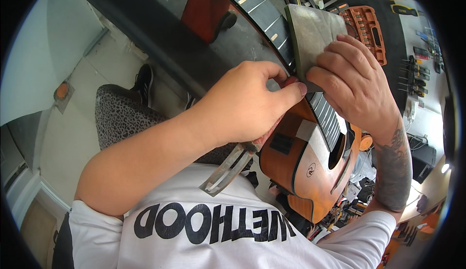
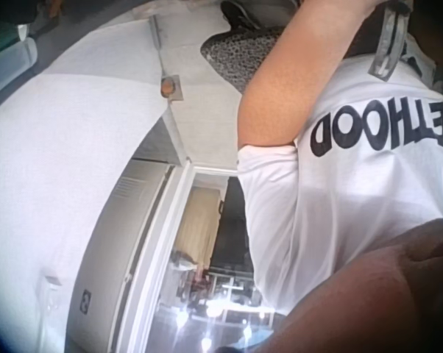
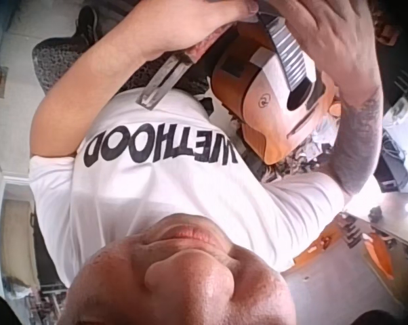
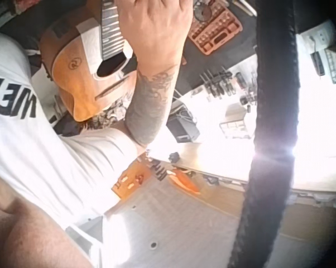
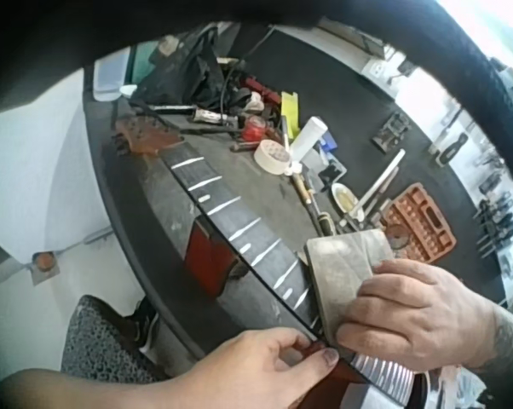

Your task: The person uses a metal fret rocker to hold down the strings on a guitar neck while filing the frets with a green abrasive file. They systematically move the file along the frets, applying pressure to smooth the metal edges.

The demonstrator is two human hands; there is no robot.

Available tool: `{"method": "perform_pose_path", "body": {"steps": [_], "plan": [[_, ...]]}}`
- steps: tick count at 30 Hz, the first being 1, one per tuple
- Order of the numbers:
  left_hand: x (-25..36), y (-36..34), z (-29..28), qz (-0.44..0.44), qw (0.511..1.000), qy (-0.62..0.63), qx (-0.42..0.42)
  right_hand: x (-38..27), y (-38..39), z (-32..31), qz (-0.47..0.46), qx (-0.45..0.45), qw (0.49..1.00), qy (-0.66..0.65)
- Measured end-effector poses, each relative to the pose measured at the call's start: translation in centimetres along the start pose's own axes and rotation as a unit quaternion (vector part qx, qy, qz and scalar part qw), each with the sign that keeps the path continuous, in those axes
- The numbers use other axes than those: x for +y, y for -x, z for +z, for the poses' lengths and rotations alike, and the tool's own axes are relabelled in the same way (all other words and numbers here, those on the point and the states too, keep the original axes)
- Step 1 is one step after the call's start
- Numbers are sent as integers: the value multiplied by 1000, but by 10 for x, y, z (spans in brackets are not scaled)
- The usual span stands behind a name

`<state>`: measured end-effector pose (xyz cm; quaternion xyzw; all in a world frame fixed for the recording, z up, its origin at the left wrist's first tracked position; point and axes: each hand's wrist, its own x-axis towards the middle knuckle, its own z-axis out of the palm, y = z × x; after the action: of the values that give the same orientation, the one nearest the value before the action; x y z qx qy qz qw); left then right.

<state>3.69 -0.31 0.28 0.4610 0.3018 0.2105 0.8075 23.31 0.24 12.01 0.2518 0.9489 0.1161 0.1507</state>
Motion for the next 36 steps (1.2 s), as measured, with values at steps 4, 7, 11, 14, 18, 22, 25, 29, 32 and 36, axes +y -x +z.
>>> {"method": "perform_pose_path", "body": {"steps": [4, 7, 11, 14, 18, 22, 25, 29, 32, 36], "plan": [[-5, -3, 2, 20, 1000, 8, 14, 9, -9, -7, -19, -57, 998, -30], [-5, -3, 2, 18, 1000, 14, 8, 18, -12, -9, -49, -92, 994, -30], [-2, -1, 2, -5, 1000, 21, -9, 22, -13, -16, -60, -92, 994, -23], [-2, -2, 1, 3, 1000, 27, 0, 25, -12, -27, -43, -81, 996, -13], [2, 0, 2, -12, 1000, 24, -2, 27, -3, -22, -27, -60, 997, -43], [6, 3, -1, -24, 999, 18, -14, 26, 1, -10, -15, -44, 996, -81], [6, 5, -2, -29, 999, 16, 0, 29, 1, -4, -19, -22, 997, -73], [3, 3, 2, -34, 999, 11, 0, 26, 12, -12, 49, -5, 996, -70], [1, 2, 2, -20, 1000, -5, 14, 30, 21, -26, 104, -19, 994, -11], [2, 2, 1, -17, 1000, -9, 14, 28, 24, -43, 150, -51, 985, 71]]}}
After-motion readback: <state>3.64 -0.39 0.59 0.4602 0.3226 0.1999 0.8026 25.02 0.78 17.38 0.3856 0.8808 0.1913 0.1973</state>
